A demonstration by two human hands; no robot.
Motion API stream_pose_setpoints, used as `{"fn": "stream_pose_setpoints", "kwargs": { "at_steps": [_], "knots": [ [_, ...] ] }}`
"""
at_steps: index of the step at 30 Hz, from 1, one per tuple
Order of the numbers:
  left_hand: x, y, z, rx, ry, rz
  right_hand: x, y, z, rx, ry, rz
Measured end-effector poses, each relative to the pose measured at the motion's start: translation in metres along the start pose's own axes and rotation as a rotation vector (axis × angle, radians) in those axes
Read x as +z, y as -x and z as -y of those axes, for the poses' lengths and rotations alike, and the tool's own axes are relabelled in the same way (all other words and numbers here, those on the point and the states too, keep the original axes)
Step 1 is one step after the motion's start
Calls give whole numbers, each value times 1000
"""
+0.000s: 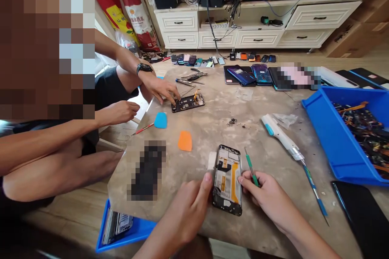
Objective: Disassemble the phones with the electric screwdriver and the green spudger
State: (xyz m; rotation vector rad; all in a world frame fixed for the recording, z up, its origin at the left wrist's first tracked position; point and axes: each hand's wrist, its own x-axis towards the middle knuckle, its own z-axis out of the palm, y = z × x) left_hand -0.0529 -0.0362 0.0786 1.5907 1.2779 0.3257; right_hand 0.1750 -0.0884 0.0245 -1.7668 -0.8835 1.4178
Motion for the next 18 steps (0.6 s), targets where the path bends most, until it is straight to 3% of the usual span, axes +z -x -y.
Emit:
{"fn": "stream_pose_setpoints", "kwargs": {
  "at_steps": [2,4,7,10,12,18],
  "knots": [
    [-19,5,8,6,-222,-133,-6,0,-2,-7,36,-33],
    [-42,12,24,-8,-443,-385,-11,-1,-5,-10,103,-77],
    [-73,24,57,-88,-676,-646,-17,-2,-12,-22,227,-127],
    [-90,31,87,-126,-763,-689,-20,-2,-20,-18,276,-172],
    [-92,33,99,-138,-779,-664,-21,-1,-22,19,192,-206],
    [-67,24,95,-120,-800,-622,-16,6,-4,62,-303,-146]
  ]
}}
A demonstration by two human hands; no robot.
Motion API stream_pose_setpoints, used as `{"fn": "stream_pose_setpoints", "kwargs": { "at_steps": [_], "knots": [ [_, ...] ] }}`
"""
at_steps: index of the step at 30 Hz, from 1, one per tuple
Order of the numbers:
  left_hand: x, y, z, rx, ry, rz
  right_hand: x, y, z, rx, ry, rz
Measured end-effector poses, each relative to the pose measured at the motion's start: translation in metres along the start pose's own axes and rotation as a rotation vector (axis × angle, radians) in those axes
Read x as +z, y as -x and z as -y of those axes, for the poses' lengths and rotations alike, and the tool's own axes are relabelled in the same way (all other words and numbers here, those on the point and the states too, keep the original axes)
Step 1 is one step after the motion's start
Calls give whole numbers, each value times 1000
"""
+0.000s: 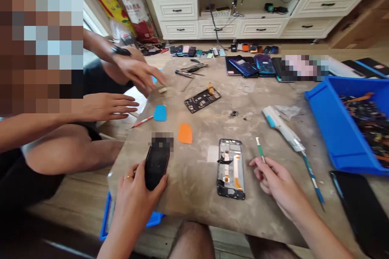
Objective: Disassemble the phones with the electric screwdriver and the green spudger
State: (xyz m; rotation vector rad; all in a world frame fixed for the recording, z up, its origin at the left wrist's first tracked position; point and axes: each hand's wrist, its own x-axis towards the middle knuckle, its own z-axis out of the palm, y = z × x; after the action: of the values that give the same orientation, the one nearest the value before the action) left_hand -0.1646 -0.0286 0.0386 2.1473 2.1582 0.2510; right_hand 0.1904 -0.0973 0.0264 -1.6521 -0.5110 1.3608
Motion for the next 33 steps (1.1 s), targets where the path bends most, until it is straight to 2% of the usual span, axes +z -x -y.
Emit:
{"fn": "stream_pose_setpoints", "kwargs": {
  "at_steps": [6,11,14,15,17,20,24,29,31,33],
  "knots": [
    [14,4,-43,117,131,25,2,-1,8,-3,-61,0],
    [13,-6,-61,173,87,96,2,-1,8,-4,-59,22],
    [3,-8,-71,217,196,-35,0,4,9,-11,-53,31],
    [0,-8,-74,254,256,-96,-2,6,10,-34,-41,34],
    [-2,-6,-83,392,369,-164,-8,9,15,-170,59,24],
    [4,-2,-98,619,504,-134,-17,8,27,-432,301,-81],
    [22,-4,-120,772,610,-54,-17,-5,43,-546,411,-192],
    [34,-10,-135,720,640,-82,-9,-21,49,-650,448,-176],
    [32,-11,-135,718,635,-115,-13,-23,49,-688,501,-258],
    [29,-11,-131,720,625,-140,-23,-25,49,-632,588,-373]
  ]
}}
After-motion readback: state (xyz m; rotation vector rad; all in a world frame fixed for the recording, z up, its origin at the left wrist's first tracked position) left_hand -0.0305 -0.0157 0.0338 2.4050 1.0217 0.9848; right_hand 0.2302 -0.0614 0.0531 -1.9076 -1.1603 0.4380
